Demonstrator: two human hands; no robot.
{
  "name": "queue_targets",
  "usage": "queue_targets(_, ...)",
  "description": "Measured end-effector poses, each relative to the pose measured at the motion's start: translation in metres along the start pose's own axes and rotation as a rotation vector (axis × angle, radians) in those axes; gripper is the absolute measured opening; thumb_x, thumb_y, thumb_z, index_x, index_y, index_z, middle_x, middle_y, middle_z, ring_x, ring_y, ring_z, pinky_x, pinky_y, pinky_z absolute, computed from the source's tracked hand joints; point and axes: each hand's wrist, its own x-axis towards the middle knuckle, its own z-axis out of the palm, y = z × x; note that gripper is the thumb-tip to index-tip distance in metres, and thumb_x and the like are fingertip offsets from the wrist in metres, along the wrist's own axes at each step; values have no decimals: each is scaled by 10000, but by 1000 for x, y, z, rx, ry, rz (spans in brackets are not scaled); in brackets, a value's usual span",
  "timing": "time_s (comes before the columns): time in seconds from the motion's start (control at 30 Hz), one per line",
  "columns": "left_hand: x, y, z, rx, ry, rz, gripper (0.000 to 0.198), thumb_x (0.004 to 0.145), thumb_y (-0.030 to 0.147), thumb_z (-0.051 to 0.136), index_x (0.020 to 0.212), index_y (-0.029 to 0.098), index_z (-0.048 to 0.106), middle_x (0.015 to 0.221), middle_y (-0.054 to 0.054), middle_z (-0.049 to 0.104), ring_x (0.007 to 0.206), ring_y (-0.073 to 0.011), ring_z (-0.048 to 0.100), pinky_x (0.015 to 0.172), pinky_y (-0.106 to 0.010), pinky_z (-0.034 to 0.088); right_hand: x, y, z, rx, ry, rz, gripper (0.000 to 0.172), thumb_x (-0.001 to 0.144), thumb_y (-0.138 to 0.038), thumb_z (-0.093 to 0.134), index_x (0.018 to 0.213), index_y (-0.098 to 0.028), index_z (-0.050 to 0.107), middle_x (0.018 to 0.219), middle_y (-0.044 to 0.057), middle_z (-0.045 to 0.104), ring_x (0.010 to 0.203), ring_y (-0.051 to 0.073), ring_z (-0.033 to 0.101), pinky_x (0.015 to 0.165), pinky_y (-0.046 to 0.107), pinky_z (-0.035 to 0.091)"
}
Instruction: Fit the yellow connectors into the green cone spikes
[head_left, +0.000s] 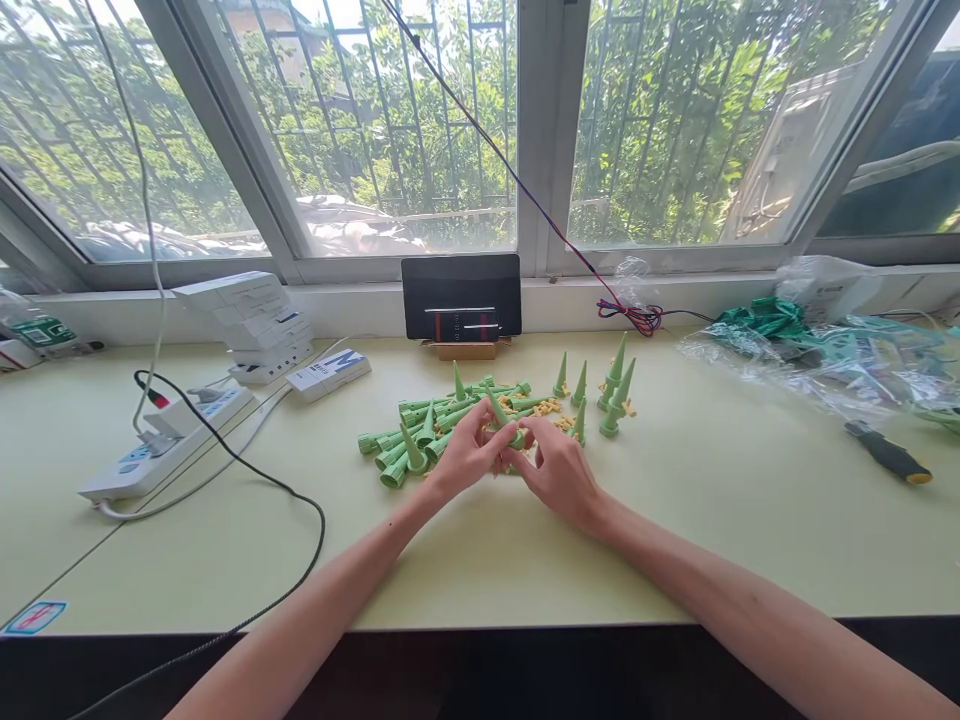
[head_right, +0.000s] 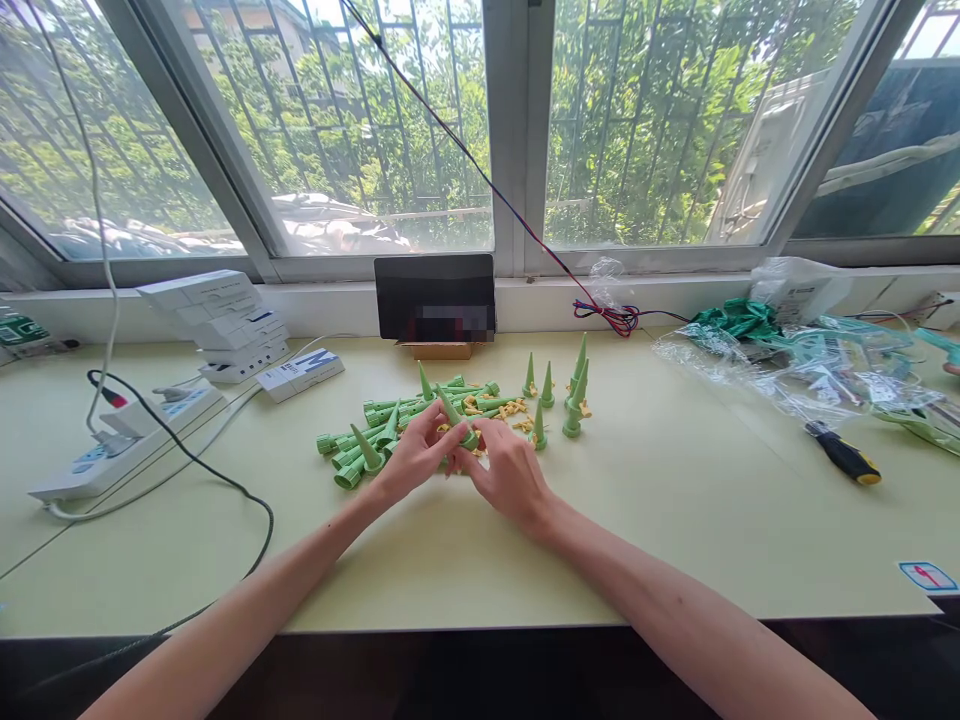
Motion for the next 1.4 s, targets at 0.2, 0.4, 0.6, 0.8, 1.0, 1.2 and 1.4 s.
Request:
queue_targets(0.2, 2, -2, -4, 46, 7, -33, 309, 949, 492, 516, 859, 198, 482, 516, 54, 529, 413, -111, 537, 394, -202, 421, 1, 0, 1, 142, -23, 48, 186, 969, -320, 510, 997, -160, 599, 786, 33, 636, 588, 131, 549, 571, 253, 426)
queue_targets(0.4, 1, 2, -3, 89, 33, -59, 352, 934, 504, 531, 797, 180, 557, 486, 45, 480, 398, -86, 433, 390, -199, 358, 4, 0, -2, 279, -89, 69, 218, 984, -315, 470, 1024, -158, 616, 778, 41, 655, 619, 143, 555, 579, 255, 435)
queue_targets(0.6, 2, 2, -2, 80, 77, -81, 341, 883, 520, 599, 816, 186, 576, 476, 58, 442, 387, -86, 414, 378, -201, 346, 4, 0, -2, 312, -135, 97, 274, 996, -329, 446, 1068, -155, 645, 821, 58, 672, 624, 151, 562, 586, 265, 455)
queue_targets(0.8, 4, 2, -3, 54, 263, -62, 370, 840, 536, 648, 786, 194, 519, 489, 79, 392, 374, -72, 411, 335, -175, 305, 3, 10, 4, 186, 25, 103, 282, 993, -313, 454, 1131, -141, 631, 947, 98, 698, 687, 176, 622, 690, 313, 515)
queue_targets(1.0, 2, 8, 0, 10, 342, -10, 393, 878, 525, 599, 757, 195, 422, 745, 30, 574, 401, -46, 478, 329, -173, 362, 4, 18, 6, -15, -4, 40, 327, 944, -142, 438, 1234, -121, 587, 1087, 145, 682, 940, 245, 660, 830, 380, 538)
queue_targets(1.2, 1, 5, 2, 16, 284, -24, 392, 886, 519, 595, 765, 207, 392, 666, 51, 556, 346, -57, 480, 301, -180, 323, 2, 23, 9, -155, -199, 99, 402, 907, -81, 469, 1300, -116, 548, 1211, 171, 657, 1086, 267, 636, 882, 382, 523)
queue_targets(1.4, 1, 1, 2, 32, 268, -29, 395, 886, 526, 598, 765, 210, 395, 628, 52, 557, 348, -62, 476, 303, -184, 332, 2, 25, 9, -197, -253, 111, 321, 903, -70, 487, 1199, -140, 587, 1104, 141, 671, 1028, 241, 639, 838, 329, 506)
